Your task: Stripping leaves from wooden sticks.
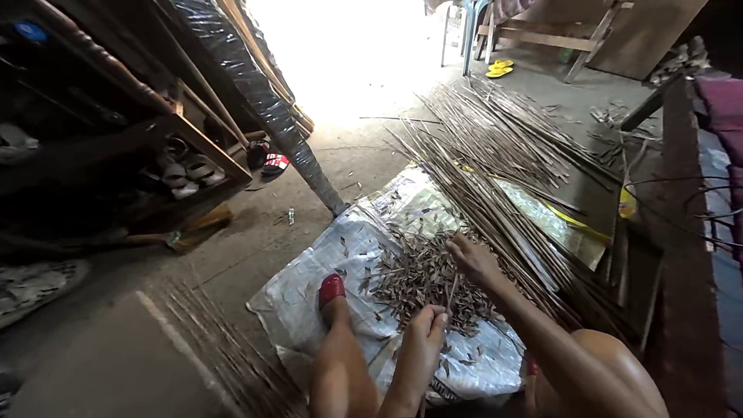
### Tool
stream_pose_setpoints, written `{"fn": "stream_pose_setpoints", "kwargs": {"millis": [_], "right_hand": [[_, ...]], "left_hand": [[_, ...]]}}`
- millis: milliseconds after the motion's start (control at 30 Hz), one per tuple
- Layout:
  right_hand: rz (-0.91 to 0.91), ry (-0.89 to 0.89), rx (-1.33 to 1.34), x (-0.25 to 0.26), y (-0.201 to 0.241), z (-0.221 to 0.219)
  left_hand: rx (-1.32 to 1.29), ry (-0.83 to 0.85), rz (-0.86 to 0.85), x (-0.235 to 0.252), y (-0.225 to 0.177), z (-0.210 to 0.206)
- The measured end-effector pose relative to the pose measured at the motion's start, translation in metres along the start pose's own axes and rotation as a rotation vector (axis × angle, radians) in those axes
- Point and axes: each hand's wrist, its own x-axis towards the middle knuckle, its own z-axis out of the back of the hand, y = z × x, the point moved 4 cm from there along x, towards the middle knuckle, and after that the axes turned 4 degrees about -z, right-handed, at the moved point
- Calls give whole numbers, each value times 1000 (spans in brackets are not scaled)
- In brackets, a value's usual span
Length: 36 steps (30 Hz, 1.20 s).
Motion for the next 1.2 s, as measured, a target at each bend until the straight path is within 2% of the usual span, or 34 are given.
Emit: {"fn": "stream_pose_setpoints", "kwargs": {"millis": [100,233,300,400,533,600,667,733,800,867,933,1033,1133,1200], "right_hand": [[8,-43,274,8,-12,9],[207,224,592,-12,10,2],[282,286,502,-19,14,0],[332,234,191,-15,10,-1],[215,150,-175,-20,21,-1],[86,85,-187,-16,19,-2],[-10,6,-22,-3,4,4],[23,-15,257,4,-6,6],[103,88,527,-6,4,4],[195,230,617,-17,15,0],[276,282,477,-23,18,-4],[331,266,107,-21,15,-8],[296,180,-193,-26,24,-13],[195,94,-246,-24,24,-17]], "left_hand": [[14,-40,10,1,1,3],[0,-135,-1,5,0,17],[-16,-141,-30,4,0,17],[-62,-131,-68,4,1,13],[-73,-79,-26,5,1,8],[-66,-40,-9,3,0,5],[-59,-22,7,1,0,1],[-33,-60,12,3,0,7],[-35,-122,10,5,0,14],[-41,-157,1,7,1,18],[-36,-164,-26,6,0,17],[-39,-128,-30,5,-2,12],[-10,-91,-12,6,-3,8],[7,-59,2,5,-5,5]]}}
